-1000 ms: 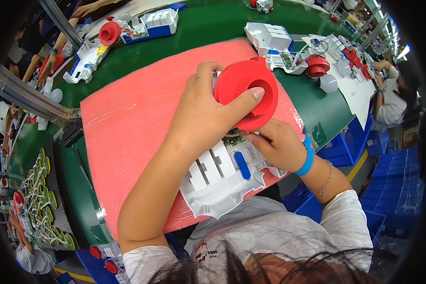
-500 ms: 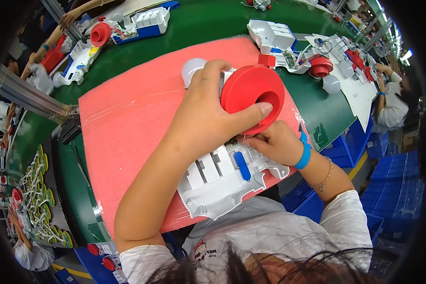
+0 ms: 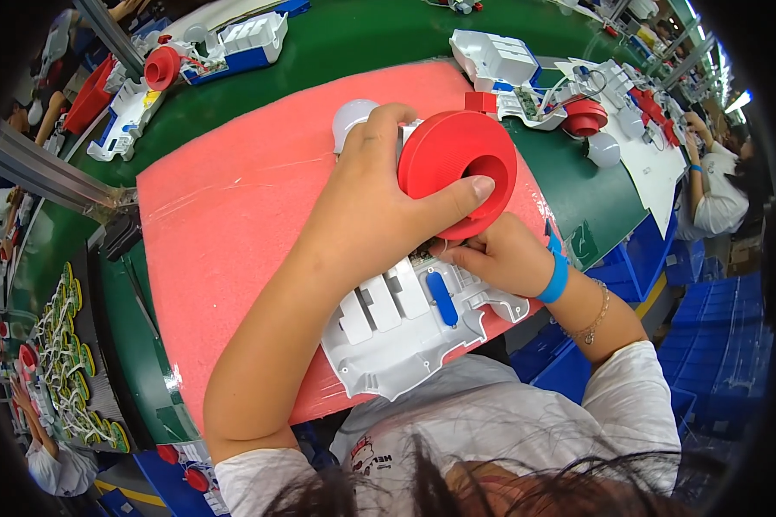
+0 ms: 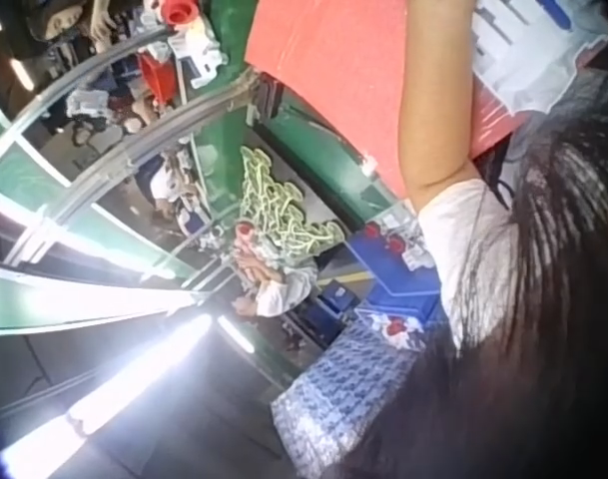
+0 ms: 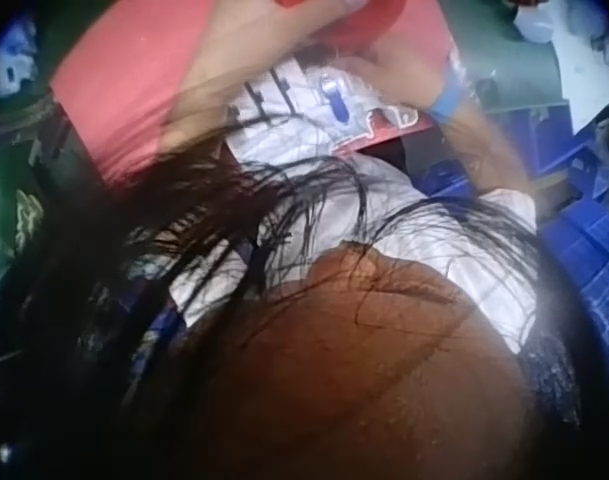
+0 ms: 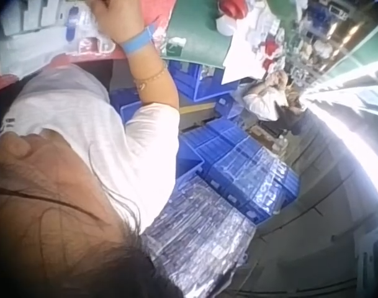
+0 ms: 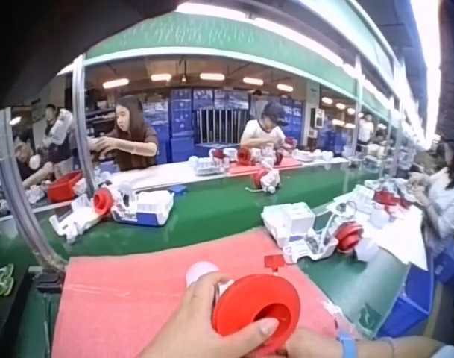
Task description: Assembling electronic components and wiring into a plastic fixture housing.
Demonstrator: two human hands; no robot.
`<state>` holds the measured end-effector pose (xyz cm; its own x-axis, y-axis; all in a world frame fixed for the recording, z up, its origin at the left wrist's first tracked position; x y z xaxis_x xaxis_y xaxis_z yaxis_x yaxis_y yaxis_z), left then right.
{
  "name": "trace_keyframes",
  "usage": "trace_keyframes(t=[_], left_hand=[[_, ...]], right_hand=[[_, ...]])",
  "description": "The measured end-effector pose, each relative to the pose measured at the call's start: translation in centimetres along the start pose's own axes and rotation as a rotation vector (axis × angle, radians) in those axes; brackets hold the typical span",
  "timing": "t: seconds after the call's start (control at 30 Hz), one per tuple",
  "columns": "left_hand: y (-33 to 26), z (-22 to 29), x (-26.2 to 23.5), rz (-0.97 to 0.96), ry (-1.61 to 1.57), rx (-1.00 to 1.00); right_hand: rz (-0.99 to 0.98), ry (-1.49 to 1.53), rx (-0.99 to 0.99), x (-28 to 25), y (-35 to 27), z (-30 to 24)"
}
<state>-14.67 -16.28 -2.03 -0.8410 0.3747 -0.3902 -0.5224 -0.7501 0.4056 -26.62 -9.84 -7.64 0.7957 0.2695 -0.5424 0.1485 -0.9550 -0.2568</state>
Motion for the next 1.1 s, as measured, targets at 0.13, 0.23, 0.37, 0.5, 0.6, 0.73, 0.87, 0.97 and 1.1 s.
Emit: trace_keyframes(t=[0.13,0.23,0.37,0.5,0.6,0.73,0.87,0.97,1.1], left_hand=[[0.0,-0.1,0.0,0.000,-0.055,-0.009],[-0.1,-0.2,-0.1,-0.001,-0.045,-0.025],[0.0,-0.6,0.2,-0.008,-0.070,-0.035],[0.0,-0.2,0.1,-0.007,-0.011,0.022],[0.0,-0.6,0.3,-0.017,-0.075,-0.028],[-0.1,-0.4,0.4,-0.017,-0.102,-0.040],[-0.3,0.3,0.1,-0.002,0.059,0.039],[-0.2,1.1,0.3,-0.009,0.169,0.068],[-0.3,1.5,0.1,0.022,0.204,0.117]], right_hand=[[0.065,-0.170,-0.110,0.0,-0.3,-0.7],[0.103,-0.217,-0.162,0.2,-0.4,-1.0],[0.132,-0.236,-0.223,0.1,-0.8,-1.4],[0.038,-0.145,-0.130,-0.1,-0.6,-1.0],[0.029,-0.191,-0.087,-0.3,-0.8,-1.4],[-0.042,-0.188,0.063,-0.5,-1.1,-0.9],[0.035,-0.173,-0.127,-0.3,-1.3,-1.7],[0.055,-0.007,-0.015,-0.2,-0.7,-0.8],[0.124,-0.092,-0.163,-0.3,-0.4,-1.2]])
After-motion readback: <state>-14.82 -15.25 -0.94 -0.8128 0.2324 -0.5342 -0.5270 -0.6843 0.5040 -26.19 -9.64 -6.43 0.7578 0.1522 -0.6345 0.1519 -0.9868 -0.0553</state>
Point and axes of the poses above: each hand's wrist, its own y-axis towards the middle knuckle, its own x-axis out of the palm, z = x × y, the point moved 7 cm from there along y, towards the middle knuckle, and after that the axes turned 14 degrees about x, right-handed, at the moved point
